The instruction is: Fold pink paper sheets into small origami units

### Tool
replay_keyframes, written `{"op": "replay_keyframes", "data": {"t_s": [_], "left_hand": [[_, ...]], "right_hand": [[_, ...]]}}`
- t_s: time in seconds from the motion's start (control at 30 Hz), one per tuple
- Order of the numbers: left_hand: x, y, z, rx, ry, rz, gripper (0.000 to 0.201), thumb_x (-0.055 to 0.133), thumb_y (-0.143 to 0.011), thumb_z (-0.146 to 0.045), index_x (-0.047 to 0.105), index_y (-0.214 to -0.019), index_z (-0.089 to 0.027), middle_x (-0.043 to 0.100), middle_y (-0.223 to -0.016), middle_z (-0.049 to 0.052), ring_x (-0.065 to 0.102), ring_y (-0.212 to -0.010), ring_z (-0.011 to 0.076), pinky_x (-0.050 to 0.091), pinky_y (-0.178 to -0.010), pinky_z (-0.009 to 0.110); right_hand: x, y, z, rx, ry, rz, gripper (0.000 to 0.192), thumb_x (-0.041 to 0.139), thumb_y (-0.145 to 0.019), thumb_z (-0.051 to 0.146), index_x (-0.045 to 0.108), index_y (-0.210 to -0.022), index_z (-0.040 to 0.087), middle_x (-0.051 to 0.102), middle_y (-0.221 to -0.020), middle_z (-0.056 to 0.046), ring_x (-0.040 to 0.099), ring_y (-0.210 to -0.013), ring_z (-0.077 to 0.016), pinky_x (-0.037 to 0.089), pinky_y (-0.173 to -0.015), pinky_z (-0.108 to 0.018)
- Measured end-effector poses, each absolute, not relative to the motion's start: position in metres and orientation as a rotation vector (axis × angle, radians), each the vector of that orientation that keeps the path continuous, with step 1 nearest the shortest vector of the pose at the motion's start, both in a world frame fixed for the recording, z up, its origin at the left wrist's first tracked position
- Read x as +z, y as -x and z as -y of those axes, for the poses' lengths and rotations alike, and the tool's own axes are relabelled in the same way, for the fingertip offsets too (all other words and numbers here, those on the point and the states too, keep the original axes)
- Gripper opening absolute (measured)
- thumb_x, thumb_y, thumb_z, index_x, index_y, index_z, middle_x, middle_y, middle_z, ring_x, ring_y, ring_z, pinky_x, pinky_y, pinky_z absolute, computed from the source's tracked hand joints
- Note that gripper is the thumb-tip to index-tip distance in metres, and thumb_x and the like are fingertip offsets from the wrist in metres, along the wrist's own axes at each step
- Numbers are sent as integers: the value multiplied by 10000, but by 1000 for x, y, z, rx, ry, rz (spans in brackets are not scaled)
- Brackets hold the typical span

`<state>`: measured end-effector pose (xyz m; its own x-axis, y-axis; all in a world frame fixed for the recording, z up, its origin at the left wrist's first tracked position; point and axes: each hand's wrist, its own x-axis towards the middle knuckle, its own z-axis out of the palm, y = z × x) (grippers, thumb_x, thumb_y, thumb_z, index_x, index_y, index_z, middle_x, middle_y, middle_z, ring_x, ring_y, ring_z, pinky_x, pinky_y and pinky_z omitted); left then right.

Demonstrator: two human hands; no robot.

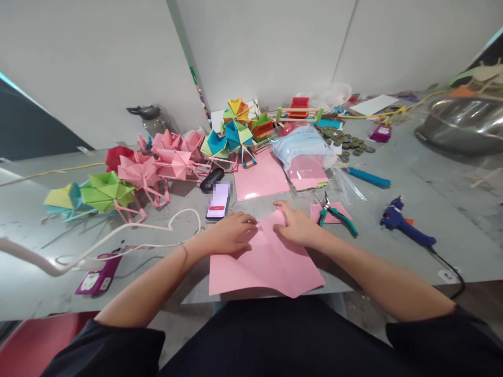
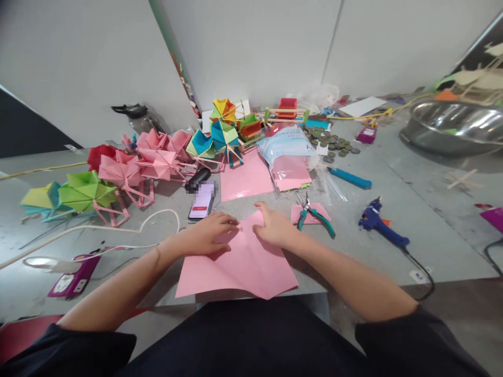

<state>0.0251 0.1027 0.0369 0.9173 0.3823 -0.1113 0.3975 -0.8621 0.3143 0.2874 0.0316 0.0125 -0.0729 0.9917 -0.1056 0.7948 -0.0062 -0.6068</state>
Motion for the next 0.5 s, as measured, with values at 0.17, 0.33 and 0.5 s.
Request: {"op": "replay_keyframes", "data": {"t_s": [0.17, 0.33, 0.5], "left_hand": [[28, -25, -105, 11, -2832, -472, 381, 734, -985, -335, 729, -1327, -169, 704, -1446, 155, 660, -1257, 349, 503, -1079, 503], [24, -24, -102, 43, -2832, -427, 466, 661, -1013, -327, 683, -1448, -161, 704, -1504, 149, 631, -1253, 357, 494, -1080, 519], [20, -23, -98, 36, -2837, -464, 519, 622, -1029, -324, 637, -1526, -174, 674, -1561, 129, 604, -1242, 349, 472, -1075, 508]], "right_hand": [[12, -284, -38, 464, 1876, 2041, 311, 555, -1070, 264, 710, -1331, 196, 799, -1312, -133, 751, -1145, -287, 510, -959, -380], [14, -277, -39, 343, 1966, 2126, 249, 546, -1072, 221, 758, -1197, 188, 820, -1198, -152, 739, -1127, -323, 462, -990, -428], [11, -278, -40, 322, 2069, 2138, 301, 487, -1107, 249, 765, -1175, 155, 817, -1157, -187, 766, -997, -319, 469, -876, -412]]}}
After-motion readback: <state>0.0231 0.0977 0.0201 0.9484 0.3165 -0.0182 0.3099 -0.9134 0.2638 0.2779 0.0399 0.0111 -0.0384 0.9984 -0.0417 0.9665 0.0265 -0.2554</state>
